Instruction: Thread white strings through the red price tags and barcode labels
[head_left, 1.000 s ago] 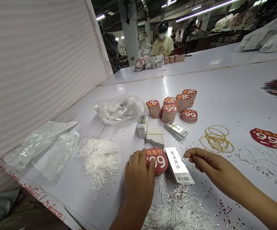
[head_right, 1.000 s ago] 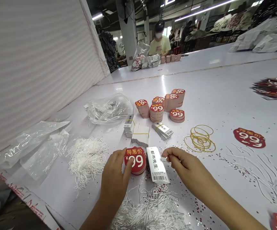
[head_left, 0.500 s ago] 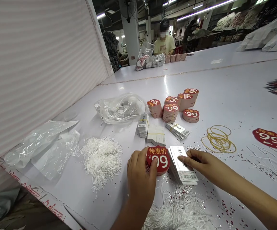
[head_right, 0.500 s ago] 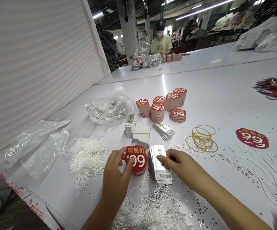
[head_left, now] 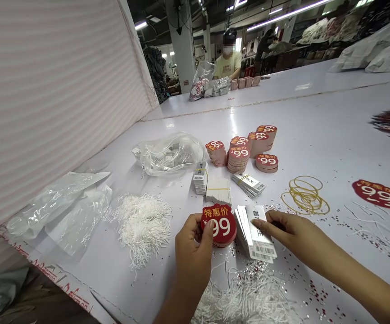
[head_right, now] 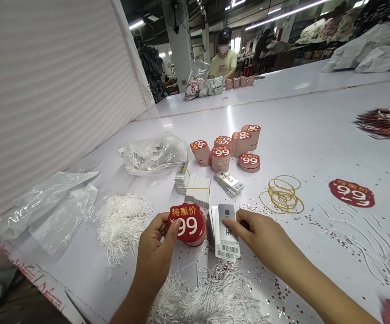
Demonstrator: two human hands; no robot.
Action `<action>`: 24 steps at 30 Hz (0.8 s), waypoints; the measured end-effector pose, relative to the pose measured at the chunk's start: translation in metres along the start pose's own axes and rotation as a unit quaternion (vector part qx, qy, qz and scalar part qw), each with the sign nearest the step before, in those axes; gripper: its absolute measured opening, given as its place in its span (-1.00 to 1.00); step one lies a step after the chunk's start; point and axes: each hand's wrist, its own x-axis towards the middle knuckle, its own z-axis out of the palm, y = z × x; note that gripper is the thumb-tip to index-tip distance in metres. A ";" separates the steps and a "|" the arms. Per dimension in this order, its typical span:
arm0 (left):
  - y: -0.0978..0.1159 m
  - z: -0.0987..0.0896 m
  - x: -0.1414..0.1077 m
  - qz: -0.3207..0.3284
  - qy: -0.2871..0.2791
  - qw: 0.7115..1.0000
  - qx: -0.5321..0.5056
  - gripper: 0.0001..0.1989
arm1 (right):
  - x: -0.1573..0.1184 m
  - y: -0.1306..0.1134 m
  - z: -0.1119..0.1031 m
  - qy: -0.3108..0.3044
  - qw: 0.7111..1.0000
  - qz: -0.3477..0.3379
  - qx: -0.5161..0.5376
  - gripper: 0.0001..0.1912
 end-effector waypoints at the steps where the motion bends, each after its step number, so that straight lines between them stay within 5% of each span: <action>1: -0.001 0.000 0.000 -0.006 -0.007 1.000 0.015 -0.80 | -0.001 0.000 0.001 0.003 1.000 0.001 -0.008 -0.47; 4: -0.006 -0.001 0.003 0.022 0.010 0.990 0.140 -0.76 | -0.003 0.001 0.004 0.006 1.000 -0.001 -0.013 -0.45; 7: -0.013 -0.002 0.006 0.082 0.047 0.951 0.294 -0.69 | -0.001 0.004 0.005 0.012 1.000 -0.018 0.011 -0.43; 11: -0.022 -0.003 0.009 0.117 0.064 0.931 0.340 -0.62 | 0.001 0.008 0.002 0.030 0.996 -0.049 0.067 -0.43; 15: -0.009 -0.004 0.005 0.116 0.073 0.952 0.274 -0.71 | -0.011 0.004 -0.006 0.035 0.992 -0.061 0.108 -0.45; 19: 0.013 0.000 -0.015 0.051 0.032 0.995 0.085 -0.76 | -0.038 -0.007 -0.009 0.018 0.983 -0.067 0.172 -0.47; 24: -0.016 0.019 -0.043 -0.064 -0.076 0.994 -0.049 -0.64 | -0.080 0.003 0.013 0.012 0.975 -0.034 0.219 -0.49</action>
